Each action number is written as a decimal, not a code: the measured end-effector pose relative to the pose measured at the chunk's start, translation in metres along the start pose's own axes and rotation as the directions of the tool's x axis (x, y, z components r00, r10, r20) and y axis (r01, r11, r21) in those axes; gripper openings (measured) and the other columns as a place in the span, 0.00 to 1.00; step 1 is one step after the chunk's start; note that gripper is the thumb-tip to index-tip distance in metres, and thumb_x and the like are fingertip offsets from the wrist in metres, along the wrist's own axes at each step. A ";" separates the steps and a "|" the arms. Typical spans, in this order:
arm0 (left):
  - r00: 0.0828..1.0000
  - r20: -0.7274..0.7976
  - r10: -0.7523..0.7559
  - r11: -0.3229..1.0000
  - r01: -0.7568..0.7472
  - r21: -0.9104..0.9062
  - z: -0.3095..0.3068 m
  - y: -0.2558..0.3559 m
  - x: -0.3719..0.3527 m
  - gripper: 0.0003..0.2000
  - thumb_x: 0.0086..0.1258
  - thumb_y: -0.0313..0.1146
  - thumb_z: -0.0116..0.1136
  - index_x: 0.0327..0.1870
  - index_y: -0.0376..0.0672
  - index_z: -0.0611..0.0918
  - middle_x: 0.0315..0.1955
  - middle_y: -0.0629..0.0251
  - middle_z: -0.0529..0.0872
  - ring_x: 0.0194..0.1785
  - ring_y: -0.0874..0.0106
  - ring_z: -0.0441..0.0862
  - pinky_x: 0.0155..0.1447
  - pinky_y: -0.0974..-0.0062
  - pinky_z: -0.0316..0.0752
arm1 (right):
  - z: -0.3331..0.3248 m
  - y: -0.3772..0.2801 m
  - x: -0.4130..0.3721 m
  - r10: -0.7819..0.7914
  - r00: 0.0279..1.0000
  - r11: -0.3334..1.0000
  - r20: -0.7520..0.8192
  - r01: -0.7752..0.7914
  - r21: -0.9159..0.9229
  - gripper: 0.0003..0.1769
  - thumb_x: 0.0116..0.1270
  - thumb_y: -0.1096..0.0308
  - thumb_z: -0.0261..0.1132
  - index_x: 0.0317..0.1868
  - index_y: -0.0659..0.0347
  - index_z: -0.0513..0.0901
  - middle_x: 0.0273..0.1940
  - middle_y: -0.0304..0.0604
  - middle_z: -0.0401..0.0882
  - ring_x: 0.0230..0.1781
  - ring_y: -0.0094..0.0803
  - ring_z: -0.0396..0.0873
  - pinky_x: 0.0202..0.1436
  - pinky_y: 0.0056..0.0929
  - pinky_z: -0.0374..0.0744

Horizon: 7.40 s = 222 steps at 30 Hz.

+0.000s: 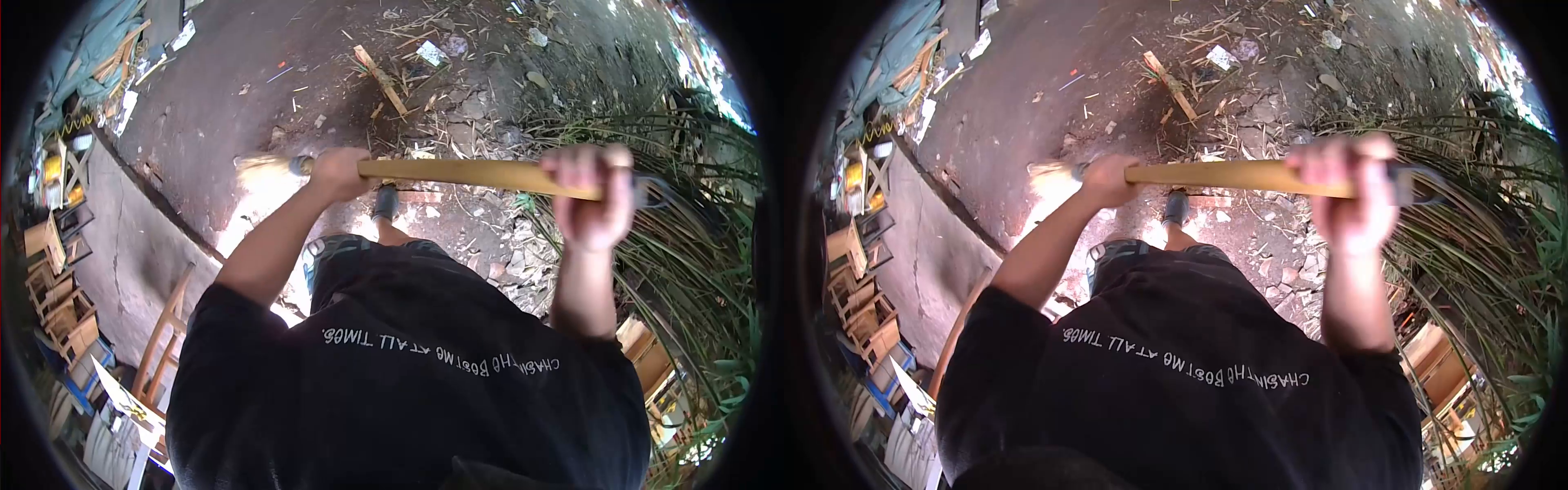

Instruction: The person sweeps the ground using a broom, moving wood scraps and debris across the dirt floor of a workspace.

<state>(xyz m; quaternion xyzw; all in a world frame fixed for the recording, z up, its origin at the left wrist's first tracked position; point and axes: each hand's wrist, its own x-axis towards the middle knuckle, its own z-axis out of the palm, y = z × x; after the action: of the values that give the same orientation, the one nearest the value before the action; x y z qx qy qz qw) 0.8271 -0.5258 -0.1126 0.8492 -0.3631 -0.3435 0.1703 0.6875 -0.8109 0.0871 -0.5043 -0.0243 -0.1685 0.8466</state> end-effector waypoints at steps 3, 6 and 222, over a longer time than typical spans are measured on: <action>0.998 0.019 0.062 0.997 -0.063 0.045 0.015 -0.021 0.073 0.08 0.67 0.46 0.64 0.38 0.55 0.87 0.42 0.68 0.92 0.51 0.63 0.89 0.58 0.56 0.80 | 0.046 0.023 -0.017 -0.065 0.987 0.946 0.144 0.107 -0.306 0.07 0.69 0.78 0.68 0.35 0.59 0.78 0.34 0.44 0.84 0.36 0.40 0.85 0.53 0.53 0.84; 0.957 -0.138 0.255 0.961 -0.266 -0.071 0.023 0.014 0.124 0.17 0.74 0.56 0.63 0.37 0.52 0.88 0.35 0.65 0.90 0.48 0.60 0.88 0.55 0.59 0.80 | 0.087 -0.015 0.006 0.137 0.885 0.764 0.444 0.191 -0.616 0.13 0.58 0.76 0.78 0.31 0.61 0.78 0.32 0.46 0.83 0.34 0.45 0.86 0.42 0.50 0.85; -0.757 0.632 -0.167 -0.389 -0.538 -0.748 0.202 -0.023 -0.229 0.15 0.61 0.47 0.66 0.45 0.53 0.89 0.41 0.62 0.92 0.47 0.62 0.90 0.53 0.58 0.84 | 0.675 0.323 -0.250 -0.651 -0.727 0.693 -0.219 -0.450 -0.564 0.15 0.64 0.61 0.63 0.43 0.65 0.84 0.40 0.57 0.86 0.50 0.57 0.85 0.65 0.68 0.79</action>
<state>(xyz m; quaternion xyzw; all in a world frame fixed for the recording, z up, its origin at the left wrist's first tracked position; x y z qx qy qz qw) 0.5812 -0.3498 -0.1624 -0.3052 -0.8990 -0.2505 -0.1895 0.6390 -0.0233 0.0920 -0.2065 0.6826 -0.7010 0.0002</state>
